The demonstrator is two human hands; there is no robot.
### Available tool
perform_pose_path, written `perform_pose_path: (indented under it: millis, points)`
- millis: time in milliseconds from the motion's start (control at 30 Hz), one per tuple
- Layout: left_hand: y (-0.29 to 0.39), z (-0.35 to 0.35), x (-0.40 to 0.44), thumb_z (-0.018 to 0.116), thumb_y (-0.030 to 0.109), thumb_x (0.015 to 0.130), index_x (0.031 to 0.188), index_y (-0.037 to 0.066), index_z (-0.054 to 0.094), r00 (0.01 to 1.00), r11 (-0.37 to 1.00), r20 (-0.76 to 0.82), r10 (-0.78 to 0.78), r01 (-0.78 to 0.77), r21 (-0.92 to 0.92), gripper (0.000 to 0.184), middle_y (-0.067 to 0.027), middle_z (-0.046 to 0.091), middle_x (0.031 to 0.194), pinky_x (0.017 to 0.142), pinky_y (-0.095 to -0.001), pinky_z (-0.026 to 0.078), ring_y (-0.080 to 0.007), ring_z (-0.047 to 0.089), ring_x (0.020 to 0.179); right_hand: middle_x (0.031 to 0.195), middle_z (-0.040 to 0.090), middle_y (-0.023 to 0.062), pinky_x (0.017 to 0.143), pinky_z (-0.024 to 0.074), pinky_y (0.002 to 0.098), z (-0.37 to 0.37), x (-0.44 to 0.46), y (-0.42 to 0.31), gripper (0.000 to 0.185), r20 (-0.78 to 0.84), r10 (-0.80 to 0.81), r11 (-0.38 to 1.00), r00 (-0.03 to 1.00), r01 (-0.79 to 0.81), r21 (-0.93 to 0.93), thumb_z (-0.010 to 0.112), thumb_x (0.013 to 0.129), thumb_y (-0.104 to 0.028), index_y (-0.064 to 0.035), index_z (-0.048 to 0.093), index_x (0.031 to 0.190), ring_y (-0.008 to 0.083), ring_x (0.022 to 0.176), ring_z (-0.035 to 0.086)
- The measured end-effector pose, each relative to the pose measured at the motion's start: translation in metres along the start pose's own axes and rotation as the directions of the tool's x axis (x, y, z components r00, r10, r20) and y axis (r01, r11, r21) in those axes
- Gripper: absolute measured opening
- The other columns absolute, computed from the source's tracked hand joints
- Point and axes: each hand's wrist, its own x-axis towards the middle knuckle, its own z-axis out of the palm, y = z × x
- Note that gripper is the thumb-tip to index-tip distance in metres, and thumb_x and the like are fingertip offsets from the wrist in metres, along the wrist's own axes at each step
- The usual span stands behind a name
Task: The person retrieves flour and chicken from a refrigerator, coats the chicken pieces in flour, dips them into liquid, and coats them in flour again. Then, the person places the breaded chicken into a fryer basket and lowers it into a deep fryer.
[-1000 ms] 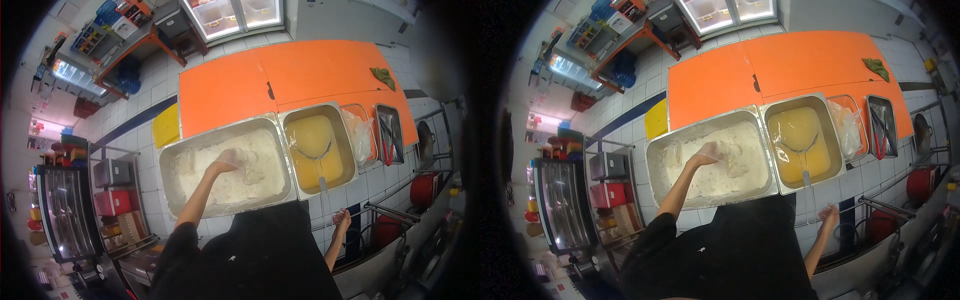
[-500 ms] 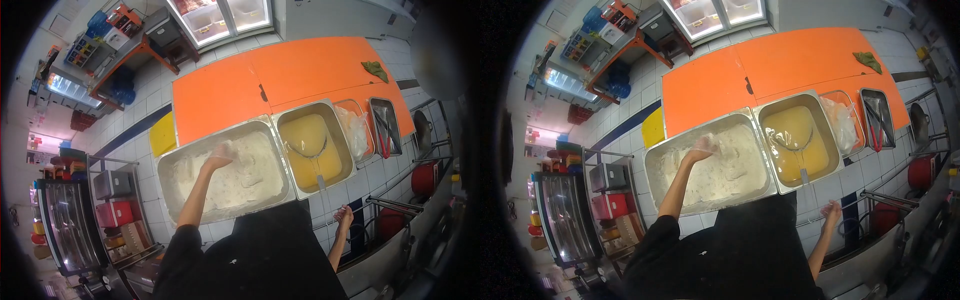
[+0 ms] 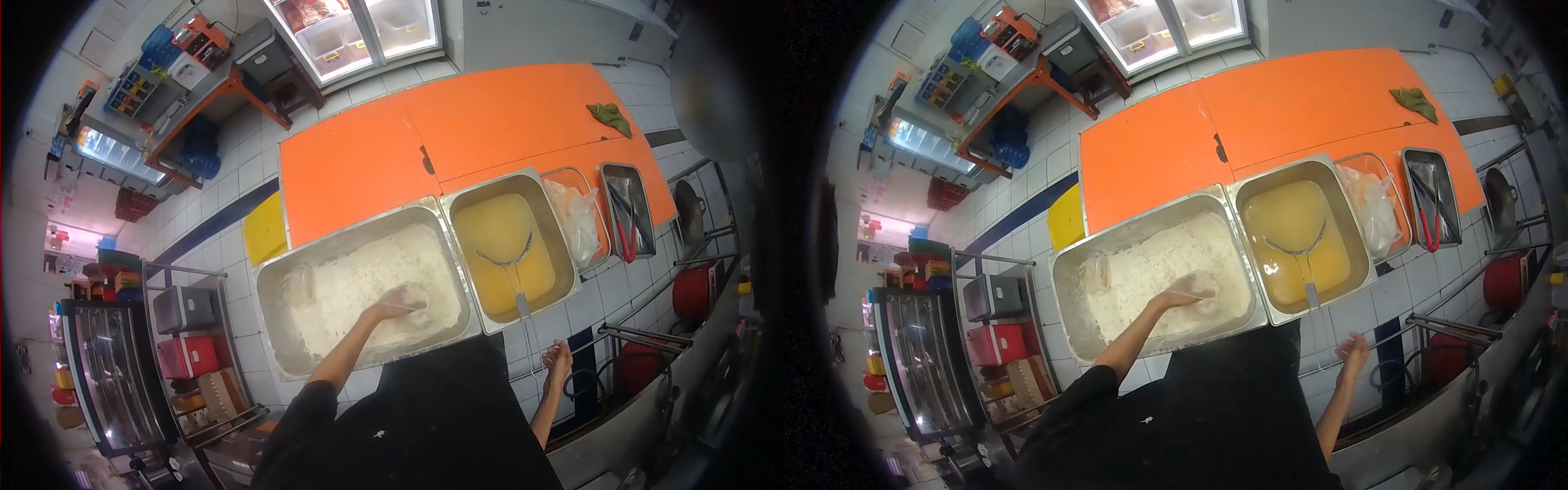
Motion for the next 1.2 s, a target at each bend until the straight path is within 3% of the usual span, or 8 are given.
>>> perform_pose_path:
  millis: [233, 400, 500, 567, 733, 1067, 1133, 1200]
  points:
    - [-0.035, -0.036, -0.018, 0.068, 0.056, 0.079, 0.124, -0.006, 0.056, 0.899, 0.985, -0.428, -0.090, 0.016, -0.174, 0.077, -0.0302, 0.056, 0.125, 0.104, -0.0432, 0.039, -0.0381, 0.051, 0.123, 0.073, 0.060, 0.0009, 0.055, 0.0521, 0.0263, -0.004, 0.001, -0.006, 0.032, -0.005, 0.005, 1.000, 1.000, -0.005, -0.008, 0.050, 0.098, -0.038, -0.0087, 0.061, 0.104, 0.0117, 0.059, 0.060]
    - [-0.090, -0.030, -0.034, 0.051, 0.056, 0.089, 0.128, -0.006, 0.052, 0.740, 0.914, -0.628, -0.242, 0.391, 0.109, 0.073, -0.0289, 0.058, 0.122, 0.103, -0.0442, 0.040, -0.0392, 0.053, 0.120, 0.072, 0.059, 0.0010, 0.054, 0.0523, 0.0266, -0.010, 0.006, -0.009, 0.032, -0.061, 0.008, 1.000, 0.998, -0.008, -0.005, 0.050, 0.098, -0.037, -0.0077, 0.061, 0.104, 0.0115, 0.058, 0.060]
    - [-0.207, 0.048, 0.042, 0.045, 0.056, 0.091, 0.126, -0.001, 0.056, 0.788, 0.802, -0.591, 0.173, 0.235, 0.549, 0.068, -0.0262, 0.059, 0.122, 0.102, -0.0435, 0.040, -0.0389, 0.053, 0.119, 0.073, 0.060, 0.0007, 0.055, 0.0520, 0.0267, -0.018, -0.003, -0.004, 0.031, -0.054, -0.009, 0.999, 0.999, 0.010, 0.032, 0.052, 0.098, -0.037, -0.0079, 0.061, 0.105, 0.0117, 0.060, 0.060]
    - [-0.118, 0.054, 0.027, 0.045, 0.054, 0.092, 0.123, 0.005, 0.061, 0.950, 0.939, -0.304, -0.071, 0.166, 0.301, 0.060, -0.0236, 0.060, 0.123, 0.101, -0.0426, 0.040, -0.0381, 0.053, 0.119, 0.074, 0.060, 0.0004, 0.056, 0.0512, 0.0262, -0.017, -0.004, 0.001, 0.031, -0.022, -0.019, 0.999, 1.000, 0.020, 0.041, 0.053, 0.097, -0.037, -0.0080, 0.060, 0.105, 0.0115, 0.061, 0.060]
    - [-0.033, 0.053, 0.007, 0.051, 0.054, 0.090, 0.108, 0.004, 0.068, 0.980, 0.986, -0.160, 0.119, -0.098, 0.132, 0.055, -0.0246, 0.063, 0.113, 0.092, -0.0454, 0.045, -0.0376, 0.059, 0.107, 0.074, 0.060, 0.0002, 0.057, 0.0505, 0.0255, -0.002, -0.005, -0.007, 0.031, 0.006, -0.006, 1.000, 1.000, 0.006, -0.021, 0.054, 0.097, -0.037, -0.0080, 0.060, 0.106, 0.0111, 0.062, 0.060]
    - [0.035, 0.049, -0.004, 0.060, 0.047, 0.084, 0.099, -0.003, 0.068, 0.950, 0.933, -0.303, 0.075, 0.040, 0.359, 0.053, -0.0261, 0.065, 0.106, 0.092, -0.0447, 0.046, -0.0400, 0.058, 0.108, 0.074, 0.059, 0.0000, 0.056, 0.0509, 0.0250, -0.013, -0.004, 0.004, 0.031, 0.001, -0.015, 0.999, 1.000, 0.015, 0.032, 0.055, 0.097, -0.037, -0.0085, 0.061, 0.106, 0.0105, 0.061, 0.060]
    - [0.045, 0.068, 0.002, 0.063, 0.043, 0.080, 0.103, 0.001, 0.068, 0.863, 0.756, -0.215, 0.458, -0.250, 0.605, 0.048, -0.0246, 0.065, 0.109, 0.095, -0.0435, 0.046, -0.0367, 0.058, 0.111, 0.072, 0.059, -0.0003, 0.055, 0.0509, 0.0249, -0.014, -0.007, 0.005, 0.029, -0.012, -0.021, 0.999, 1.000, 0.021, 0.034, 0.055, 0.097, -0.036, -0.0087, 0.061, 0.105, 0.0105, 0.060, 0.060]
    - [0.050, 0.066, -0.001, 0.063, 0.042, 0.079, 0.104, 0.001, 0.068, 0.907, 0.796, -0.196, 0.374, -0.205, 0.570, 0.048, -0.0244, 0.064, 0.111, 0.096, -0.0432, 0.045, -0.0362, 0.058, 0.111, 0.071, 0.058, -0.0005, 0.054, 0.0509, 0.0248, -0.007, -0.008, 0.003, 0.028, -0.020, -0.035, 0.998, 0.999, 0.036, 0.049, 0.055, 0.097, -0.035, -0.0088, 0.061, 0.105, 0.0105, 0.059, 0.060]
